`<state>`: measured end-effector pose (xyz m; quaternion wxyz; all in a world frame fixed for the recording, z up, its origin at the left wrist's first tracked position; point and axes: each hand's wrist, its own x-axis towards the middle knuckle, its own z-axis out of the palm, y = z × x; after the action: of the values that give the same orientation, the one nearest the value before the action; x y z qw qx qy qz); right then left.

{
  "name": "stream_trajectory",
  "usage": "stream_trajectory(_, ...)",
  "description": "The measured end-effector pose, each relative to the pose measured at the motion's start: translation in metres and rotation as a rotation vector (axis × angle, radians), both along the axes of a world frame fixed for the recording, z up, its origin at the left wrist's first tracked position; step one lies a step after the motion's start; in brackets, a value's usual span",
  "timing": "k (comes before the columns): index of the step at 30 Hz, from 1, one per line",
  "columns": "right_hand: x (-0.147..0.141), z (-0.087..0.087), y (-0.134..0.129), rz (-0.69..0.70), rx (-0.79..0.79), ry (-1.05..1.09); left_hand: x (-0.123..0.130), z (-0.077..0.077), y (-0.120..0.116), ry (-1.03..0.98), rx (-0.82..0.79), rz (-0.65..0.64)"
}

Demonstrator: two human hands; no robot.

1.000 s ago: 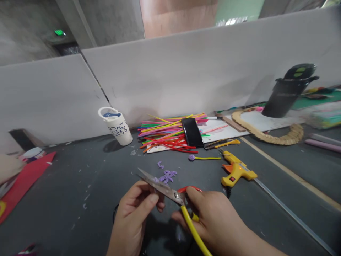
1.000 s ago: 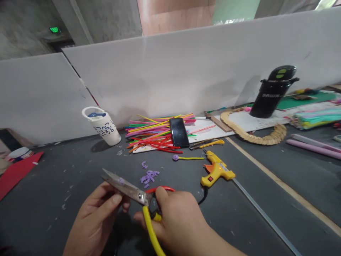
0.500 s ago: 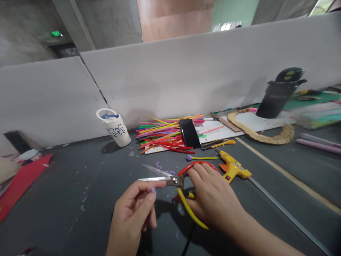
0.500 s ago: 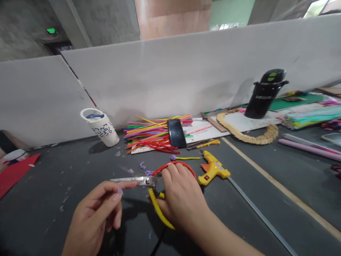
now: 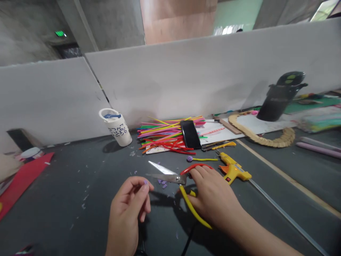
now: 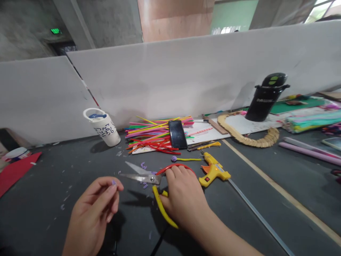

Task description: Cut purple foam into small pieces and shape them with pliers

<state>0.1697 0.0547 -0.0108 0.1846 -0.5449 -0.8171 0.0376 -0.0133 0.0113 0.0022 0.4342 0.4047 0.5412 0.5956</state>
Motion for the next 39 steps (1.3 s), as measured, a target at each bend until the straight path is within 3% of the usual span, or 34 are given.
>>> stream_trajectory(3, 0.000, 0.005, -0.001, -0.047, -0.264, 0.305, 0.006, 0.000, -0.004, 0.063, -0.061, -0.027)
stream_trajectory(6, -0.001, 0.012, -0.007, 0.127, -0.544, 0.705, 0.013, -0.002, -0.006, 0.225, -0.071, -0.098)
stream_trajectory(8, -0.003, 0.016, -0.012, 0.246, -0.623, 0.868, 0.018, -0.004, -0.008, 0.372, 0.008, -0.144)
stream_trajectory(11, -0.006, 0.018, -0.018, 0.296, -0.642, 0.900, 0.024, -0.008, -0.010, 0.569, 0.164, -0.193)
stream_trajectory(14, -0.009, 0.016, -0.020, 0.274, -0.602, 0.881, 0.028, -0.012, -0.012, 0.641, 0.241, -0.182)
stream_trajectory(25, -0.008, 0.007, -0.016, 0.246, -0.600, 0.836, 0.024, -0.015, -0.012, 0.830, 0.284, -0.303)
stream_trajectory(29, -0.007, 0.007, -0.016, 0.263, -0.583, 0.808, 0.024, -0.013, -0.011, 0.684, 0.163, -0.341)
stream_trajectory(35, 0.001, 0.010, -0.011, 0.419, -0.629, 0.748, 0.019, -0.011, -0.004, 0.024, -0.326, -0.461)
stream_trajectory(39, 0.005, 0.012, -0.010, 0.458, -0.615, 0.707, 0.019, -0.013, -0.002, -0.157, -0.431, -0.512)
